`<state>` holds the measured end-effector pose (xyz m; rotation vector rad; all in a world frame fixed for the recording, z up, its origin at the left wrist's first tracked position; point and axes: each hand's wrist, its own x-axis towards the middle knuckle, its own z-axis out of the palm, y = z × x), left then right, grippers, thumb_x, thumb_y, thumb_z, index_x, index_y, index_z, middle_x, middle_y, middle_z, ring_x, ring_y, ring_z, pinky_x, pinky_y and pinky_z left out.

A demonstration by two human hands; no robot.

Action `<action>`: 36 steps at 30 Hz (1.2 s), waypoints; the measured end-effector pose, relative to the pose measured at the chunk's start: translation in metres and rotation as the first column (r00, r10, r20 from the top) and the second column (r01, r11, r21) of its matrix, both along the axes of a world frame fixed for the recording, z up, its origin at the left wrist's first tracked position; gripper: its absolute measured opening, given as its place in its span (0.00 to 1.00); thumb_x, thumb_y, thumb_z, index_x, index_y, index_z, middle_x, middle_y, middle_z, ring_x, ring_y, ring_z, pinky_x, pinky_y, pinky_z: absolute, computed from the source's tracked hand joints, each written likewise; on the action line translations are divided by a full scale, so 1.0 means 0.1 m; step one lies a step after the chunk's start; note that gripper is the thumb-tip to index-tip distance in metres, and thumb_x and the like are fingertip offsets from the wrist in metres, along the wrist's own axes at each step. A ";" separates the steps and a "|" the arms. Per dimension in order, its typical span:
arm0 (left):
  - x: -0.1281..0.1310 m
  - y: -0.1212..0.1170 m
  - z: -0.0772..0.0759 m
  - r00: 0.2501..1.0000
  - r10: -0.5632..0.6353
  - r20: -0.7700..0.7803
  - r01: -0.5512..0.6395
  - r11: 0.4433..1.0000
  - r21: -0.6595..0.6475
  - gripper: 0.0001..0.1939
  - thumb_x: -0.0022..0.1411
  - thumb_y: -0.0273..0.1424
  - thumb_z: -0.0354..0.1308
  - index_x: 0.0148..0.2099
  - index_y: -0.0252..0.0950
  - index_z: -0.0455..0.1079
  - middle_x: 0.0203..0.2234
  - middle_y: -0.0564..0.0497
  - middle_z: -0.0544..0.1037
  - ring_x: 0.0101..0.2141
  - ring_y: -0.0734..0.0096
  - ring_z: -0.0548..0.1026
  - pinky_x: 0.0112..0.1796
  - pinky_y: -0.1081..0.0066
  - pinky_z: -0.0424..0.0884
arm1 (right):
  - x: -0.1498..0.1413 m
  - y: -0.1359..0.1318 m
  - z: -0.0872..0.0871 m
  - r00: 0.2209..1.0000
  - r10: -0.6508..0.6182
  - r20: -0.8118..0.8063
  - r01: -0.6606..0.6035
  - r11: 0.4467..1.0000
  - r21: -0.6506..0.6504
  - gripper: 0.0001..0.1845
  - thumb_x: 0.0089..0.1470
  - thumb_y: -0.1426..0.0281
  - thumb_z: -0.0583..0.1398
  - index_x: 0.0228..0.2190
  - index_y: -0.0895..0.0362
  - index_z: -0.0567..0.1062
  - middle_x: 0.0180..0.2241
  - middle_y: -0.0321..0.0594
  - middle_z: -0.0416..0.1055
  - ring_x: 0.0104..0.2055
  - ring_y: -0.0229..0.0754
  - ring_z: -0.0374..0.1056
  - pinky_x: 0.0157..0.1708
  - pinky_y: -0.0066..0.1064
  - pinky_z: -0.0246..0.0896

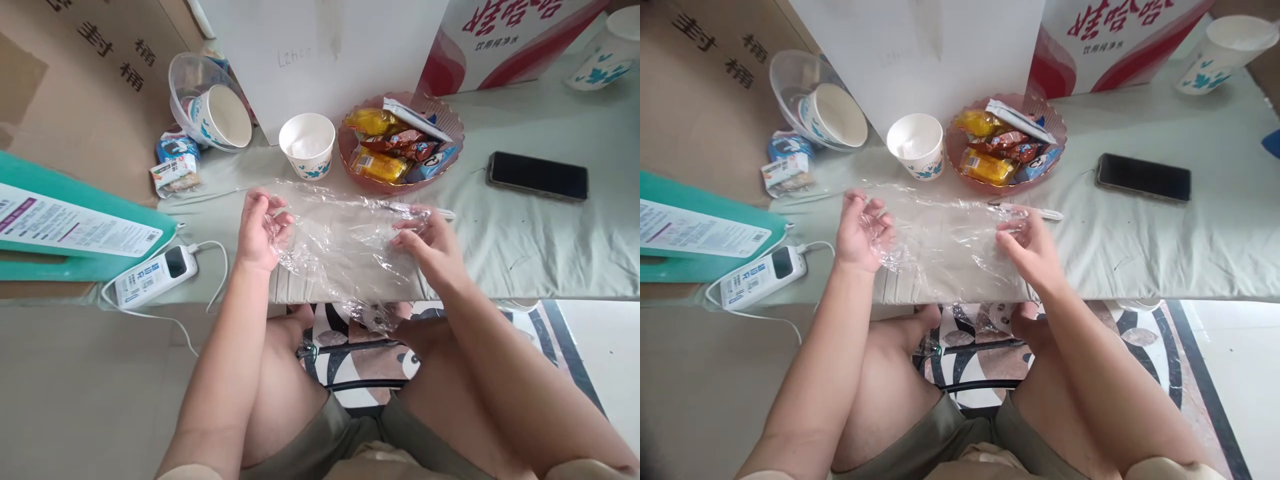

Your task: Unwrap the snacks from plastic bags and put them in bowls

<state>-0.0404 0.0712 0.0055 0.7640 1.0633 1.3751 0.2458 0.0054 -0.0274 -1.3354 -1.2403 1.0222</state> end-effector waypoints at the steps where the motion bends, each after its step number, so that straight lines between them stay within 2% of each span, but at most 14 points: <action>1: 0.00 0.00 0.00 1.000 0.013 0.018 -0.013 1.000 -0.001 0.18 0.54 0.43 0.71 0.38 0.44 0.65 0.30 0.58 0.78 0.23 0.80 0.75 0.15 0.79 0.53 | -0.02 0.00 0.02 0.999 0.041 0.006 -0.040 0.999 -0.031 0.16 0.55 0.59 0.66 0.42 0.53 0.74 0.32 0.37 0.75 0.28 0.39 0.72 0.29 0.33 0.71; 4: 0.00 0.00 0.01 0.999 -0.015 0.033 0.015 1.000 -0.014 0.19 0.54 0.41 0.71 0.41 0.45 0.67 0.33 0.57 0.79 0.28 0.78 0.77 0.20 0.79 0.63 | -0.07 -0.01 0.09 1.000 -0.011 0.004 0.011 1.000 0.021 0.13 0.58 0.59 0.65 0.31 0.54 0.73 0.26 0.35 0.73 0.27 0.36 0.72 0.30 0.31 0.71; 8: 0.05 -0.04 -0.02 0.959 -0.264 -0.100 0.242 0.952 -0.189 0.24 0.48 0.31 0.73 0.46 0.39 0.69 0.40 0.50 0.81 0.35 0.70 0.81 0.30 0.74 0.75 | -0.13 0.00 0.13 0.973 -0.215 -0.086 0.227 0.962 0.153 0.13 0.60 0.57 0.64 0.34 0.53 0.71 0.26 0.31 0.73 0.23 0.33 0.71 0.27 0.28 0.71; 11: 0.06 -0.06 -0.03 0.894 -0.403 -0.197 0.338 0.894 -0.296 0.28 0.44 0.21 0.70 0.49 0.36 0.69 0.39 0.48 0.81 0.35 0.69 0.81 0.31 0.74 0.73 | -0.14 0.02 0.13 0.963 -0.260 -0.065 0.267 0.951 0.154 0.14 0.61 0.56 0.64 0.36 0.52 0.69 0.25 0.29 0.71 0.16 0.31 0.65 0.16 0.25 0.59; 14: 0.01 -0.06 -0.02 0.896 -0.395 -0.206 0.341 0.905 -0.253 0.31 0.41 0.16 0.66 0.51 0.37 0.69 0.36 0.51 0.81 0.36 0.70 0.81 0.34 0.75 0.74 | -0.10 0.04 0.14 0.934 -0.344 -0.093 0.356 0.919 0.172 0.14 0.61 0.56 0.63 0.35 0.51 0.67 0.22 0.27 0.67 0.13 0.29 0.56 0.12 0.24 0.47; 17: -0.05 -0.05 -0.01 0.934 -0.323 -0.156 0.296 0.939 -0.174 0.28 0.42 0.18 0.66 0.48 0.38 0.71 0.36 0.51 0.82 0.36 0.71 0.81 0.35 0.75 0.75 | -0.03 0.07 0.14 0.887 -0.408 -0.218 0.441 0.888 0.133 0.15 0.59 0.56 0.64 0.39 0.49 0.67 0.24 0.27 0.66 0.15 0.29 0.52 0.14 0.26 0.44; 19: -0.07 -0.05 0.00 0.928 -0.348 -0.131 0.316 0.924 -0.215 0.25 0.43 0.23 0.69 0.46 0.36 0.73 0.34 0.49 0.83 0.35 0.68 0.82 0.33 0.74 0.76 | 0.01 0.09 0.14 0.890 -0.374 -0.261 0.397 0.917 0.043 0.18 0.56 0.53 0.65 0.41 0.48 0.68 0.27 0.29 0.68 0.17 0.29 0.52 0.16 0.26 0.46; 22: -0.04 -0.05 0.00 0.897 -0.395 -0.200 0.318 0.889 -0.330 0.17 0.47 0.30 0.73 0.40 0.34 0.75 0.29 0.47 0.83 0.30 0.67 0.82 0.27 0.75 0.75 | 0.05 0.11 0.10 0.935 -0.237 -0.263 0.235 0.971 -0.039 0.23 0.51 0.48 0.67 0.40 0.49 0.71 0.33 0.34 0.74 0.23 0.32 0.62 0.23 0.29 0.61; 24: -0.02 -0.05 0.01 0.920 -0.307 -0.245 0.226 0.924 -0.310 0.12 0.51 0.32 0.72 0.36 0.34 0.74 0.26 0.49 0.82 0.27 0.71 0.81 0.25 0.78 0.72 | 0.05 0.10 0.07 0.949 -0.137 -0.284 0.129 0.990 -0.048 0.26 0.48 0.46 0.68 0.39 0.50 0.73 0.40 0.39 0.77 0.31 0.38 0.71 0.31 0.33 0.71; 26: 0.00 -0.04 0.03 0.956 -0.193 -0.221 0.134 0.957 -0.256 0.10 0.55 0.33 0.70 0.35 0.35 0.74 0.26 0.50 0.82 0.26 0.73 0.81 0.24 0.80 0.71 | 0.04 0.07 0.05 0.954 -0.058 -0.293 0.031 0.995 -0.097 0.27 0.46 0.46 0.70 0.40 0.50 0.73 0.44 0.41 0.78 0.37 0.41 0.76 0.38 0.37 0.75; 29: -0.02 -0.04 0.07 0.980 -0.099 -0.175 0.060 0.974 -0.217 0.09 0.57 0.33 0.68 0.38 0.36 0.73 0.26 0.52 0.82 0.25 0.75 0.81 0.22 0.81 0.70 | 0.02 -0.01 0.06 0.962 0.035 -0.272 -0.102 0.966 -0.237 0.30 0.48 0.49 0.70 0.47 0.51 0.73 0.39 0.40 0.80 0.35 0.42 0.78 0.38 0.38 0.77; 31: -0.04 -0.04 0.09 0.984 -0.063 -0.169 0.029 0.980 -0.197 0.10 0.58 0.34 0.69 0.39 0.36 0.73 0.24 0.53 0.81 0.24 0.75 0.81 0.23 0.81 0.71 | 0.01 -0.06 0.07 0.965 0.094 -0.243 -0.161 0.948 -0.273 0.34 0.49 0.52 0.71 0.53 0.51 0.70 0.33 0.36 0.79 0.32 0.42 0.78 0.36 0.39 0.77; 33: -0.06 -0.05 0.10 0.983 -0.039 -0.179 0.006 0.983 -0.181 0.12 0.58 0.36 0.69 0.40 0.37 0.72 0.23 0.54 0.81 0.24 0.75 0.81 0.23 0.81 0.72 | 0.00 -0.10 0.09 0.972 0.099 -0.213 -0.149 0.961 -0.235 0.40 0.49 0.57 0.72 0.60 0.50 0.64 0.29 0.31 0.76 0.31 0.43 0.78 0.35 0.39 0.77; 36: -0.09 -0.07 0.10 0.963 -0.062 -0.263 0.005 0.977 -0.213 0.15 0.58 0.39 0.69 0.43 0.37 0.73 0.21 0.54 0.79 0.23 0.72 0.81 0.22 0.81 0.70 | -0.01 -0.10 0.10 0.976 -0.057 -0.208 0.031 0.991 -0.128 0.48 0.51 0.62 0.70 0.66 0.46 0.54 0.27 0.27 0.74 0.28 0.42 0.76 0.35 0.39 0.76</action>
